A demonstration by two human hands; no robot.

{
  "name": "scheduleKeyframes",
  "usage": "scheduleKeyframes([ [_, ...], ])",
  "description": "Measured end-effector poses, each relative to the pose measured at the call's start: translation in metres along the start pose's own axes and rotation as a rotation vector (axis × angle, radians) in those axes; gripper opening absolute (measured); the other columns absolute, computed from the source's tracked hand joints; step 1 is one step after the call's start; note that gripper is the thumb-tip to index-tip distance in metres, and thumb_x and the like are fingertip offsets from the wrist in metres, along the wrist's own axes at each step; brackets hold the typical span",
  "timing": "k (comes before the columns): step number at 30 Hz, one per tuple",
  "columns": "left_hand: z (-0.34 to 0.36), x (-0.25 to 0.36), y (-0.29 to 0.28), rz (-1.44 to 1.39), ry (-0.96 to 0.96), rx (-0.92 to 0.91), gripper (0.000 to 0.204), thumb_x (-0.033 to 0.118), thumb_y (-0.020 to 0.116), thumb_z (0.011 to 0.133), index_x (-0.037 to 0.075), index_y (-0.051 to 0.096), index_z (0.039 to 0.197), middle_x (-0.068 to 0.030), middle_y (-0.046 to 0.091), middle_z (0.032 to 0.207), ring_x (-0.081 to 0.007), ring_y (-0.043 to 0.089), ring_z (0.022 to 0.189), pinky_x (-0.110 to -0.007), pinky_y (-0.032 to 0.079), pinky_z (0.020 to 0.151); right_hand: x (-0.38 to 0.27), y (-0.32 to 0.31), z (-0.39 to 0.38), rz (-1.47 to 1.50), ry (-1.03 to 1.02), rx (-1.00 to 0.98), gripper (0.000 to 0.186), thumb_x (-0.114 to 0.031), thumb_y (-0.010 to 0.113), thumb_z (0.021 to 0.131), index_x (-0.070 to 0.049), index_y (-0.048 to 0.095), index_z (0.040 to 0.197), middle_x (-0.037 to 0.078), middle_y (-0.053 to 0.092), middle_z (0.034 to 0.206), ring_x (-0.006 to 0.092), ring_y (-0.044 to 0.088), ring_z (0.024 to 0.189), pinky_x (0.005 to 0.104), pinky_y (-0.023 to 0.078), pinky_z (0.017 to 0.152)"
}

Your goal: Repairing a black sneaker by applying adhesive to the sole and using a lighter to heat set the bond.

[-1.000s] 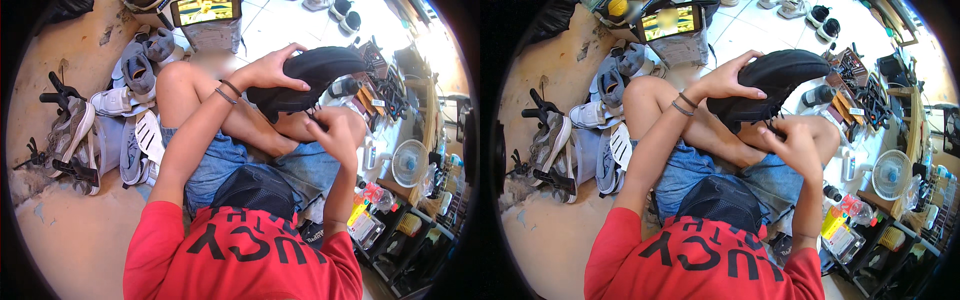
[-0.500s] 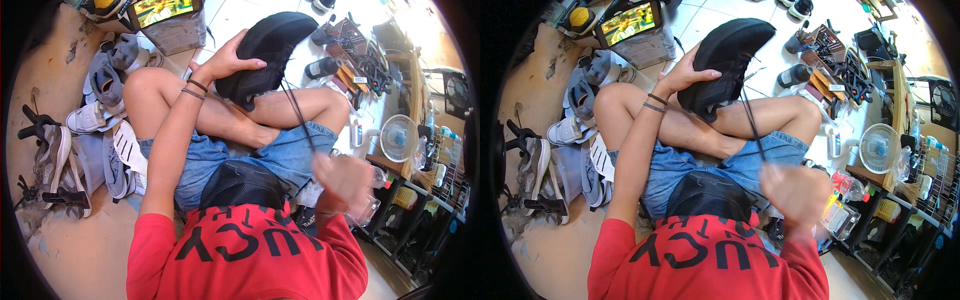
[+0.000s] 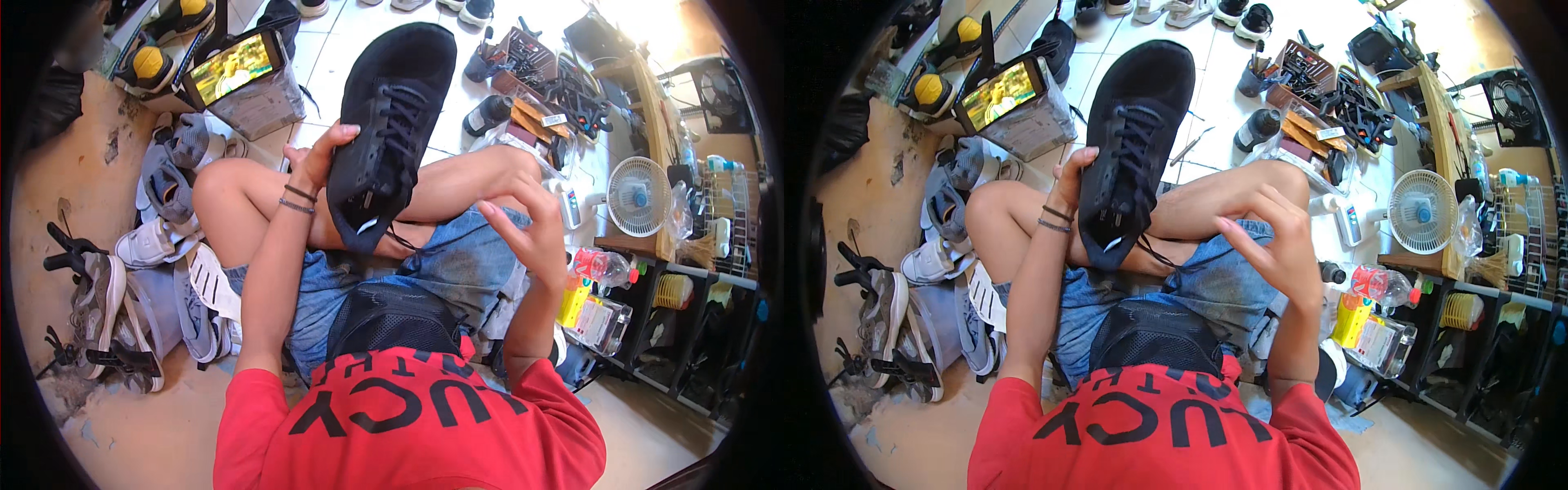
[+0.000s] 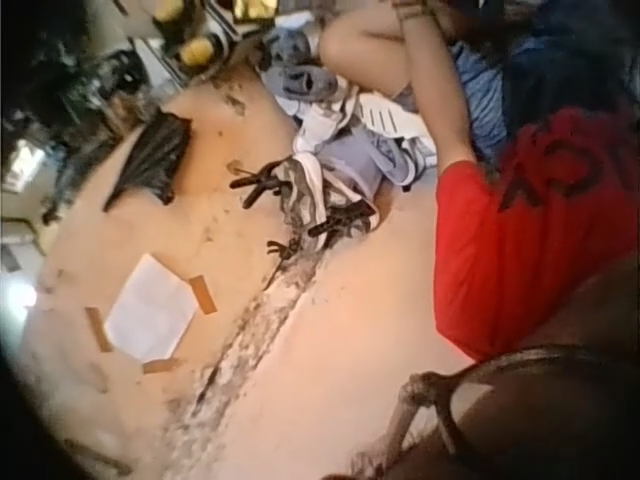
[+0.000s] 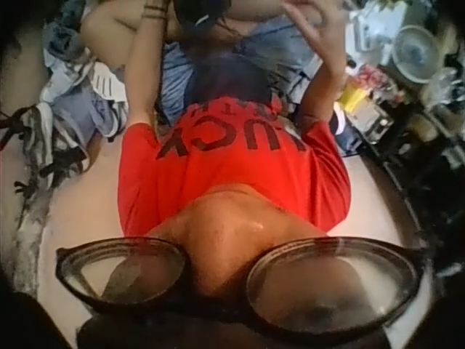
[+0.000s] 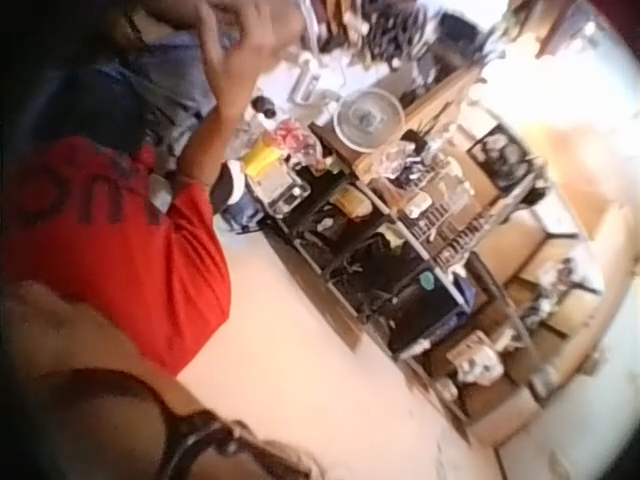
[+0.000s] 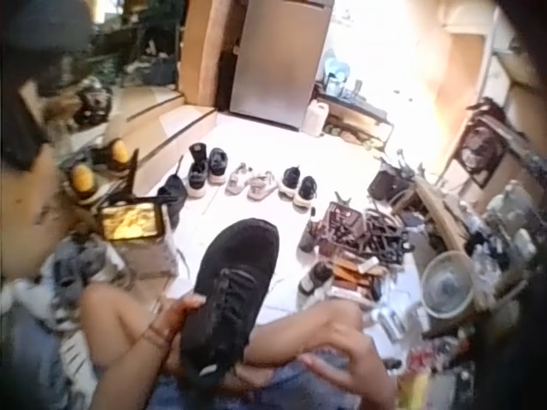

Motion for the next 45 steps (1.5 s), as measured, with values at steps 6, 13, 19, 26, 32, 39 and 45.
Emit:
scheduleKeyframes([
  [6,-0.01,0.01,0.032,0.09,0.016,-0.053,0.079,0.031,0.062,0.082,-0.006,0.036,0.146,-0.0188,0.056,0.135,-0.0253,0.061,0.118,-0.034,0.048,0.104,-0.02,0.045,0.04,0.057,-0.04,0.097,0.015,-0.011,0.078,0.079,-0.004,0.07,0.09,0.009,0.064,0.08,0.0222,0.064,0.072,0.0328,0.05,0.067],
  [13,-0.005,0.015,0.028,0.343,0.058,-0.037,0.08,0.028,0.075,0.081,-0.006,0.04,0.143,-0.0155,0.056,0.133,-0.0205,0.057,0.119,-0.032,0.045,0.104,-0.005,0.062,0.039,-0.083,0.04,0.132,0.017,-0.012,0.077,0.078,-0.003,0.066,0.086,0.01,0.061,0.082,0.0262,0.063,0.074,0.0364,0.05,0.067],
  [19,0.001,0.013,0.027,0.482,0.096,-0.048,0.08,0.031,0.079,0.08,-0.004,0.043,0.142,-0.0133,0.058,0.132,-0.0191,0.056,0.119,-0.031,0.044,0.104,0.019,0.071,0.04,0.02,0.047,-0.027,0.01,-0.007,0.069,0.078,0.001,0.063,0.078,0.011,0.053,0.074,0.0234,0.057,0.071,0.0352,0.045,0.064],
  [26,0.006,0.0,0.021,0.417,0.012,-0.033,0.079,0.032,0.079,0.081,-0.003,0.043,0.142,-0.0125,0.059,0.13,-0.0187,0.057,0.117,-0.03,0.045,0.102,0.013,0.063,0.043,0.101,-0.016,-0.105,0.021,-0.014,0.074,0.075,0.003,0.061,0.075,0.009,0.049,0.079,0.0202,0.051,0.071,0.0325,0.042,0.064],
  [32,0.001,0.011,0.032,0.473,0.015,-0.035,0.079,0.03,0.079,0.083,-0.002,0.042,0.144,-0.0128,0.057,0.133,-0.0186,0.055,0.12,-0.031,0.044,0.105,0.023,0.077,0.024,-0.124,0.031,-0.041,0.024,-0.019,0.077,0.076,-0.002,0.066,0.09,0.013,0.056,0.086,0.0308,0.062,0.081,0.0407,0.049,0.072],
  [39,0.018,0.008,0.035,0.597,0.255,-0.064,0.086,0.033,0.084,0.078,-0.002,0.042,0.144,-0.0139,0.057,0.134,-0.0197,0.054,0.121,-0.032,0.043,0.105,0.044,0.069,0.015,-0.038,0.103,-0.114,0.023,-0.014,0.076,0.076,0.005,0.062,0.074,0.016,0.051,0.078,0.0307,0.055,0.074,0.0392,0.043,0.068],
  [45,0.02,0.012,0.039,0.669,0.17,-0.101,0.083,0.038,0.084,0.078,-0.002,0.046,0.14,-0.0133,0.06,0.125,-0.0191,0.057,0.113,-0.03,0.045,0.1,0.039,0.017,0.01,-0.329,0.071,-0.064,0.023,-0.013,0.074,0.071,0.005,0.061,0.075,0.014,0.05,0.077,0.0309,0.052,0.072,0.0372,0.041,0.066],
])
Point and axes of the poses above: each hand's wrist, its own z-axis towards the middle knuckle, its own y-axis out of the palm, x = y × z, the point moved 8 cm from there along z, towards the middle knuckle
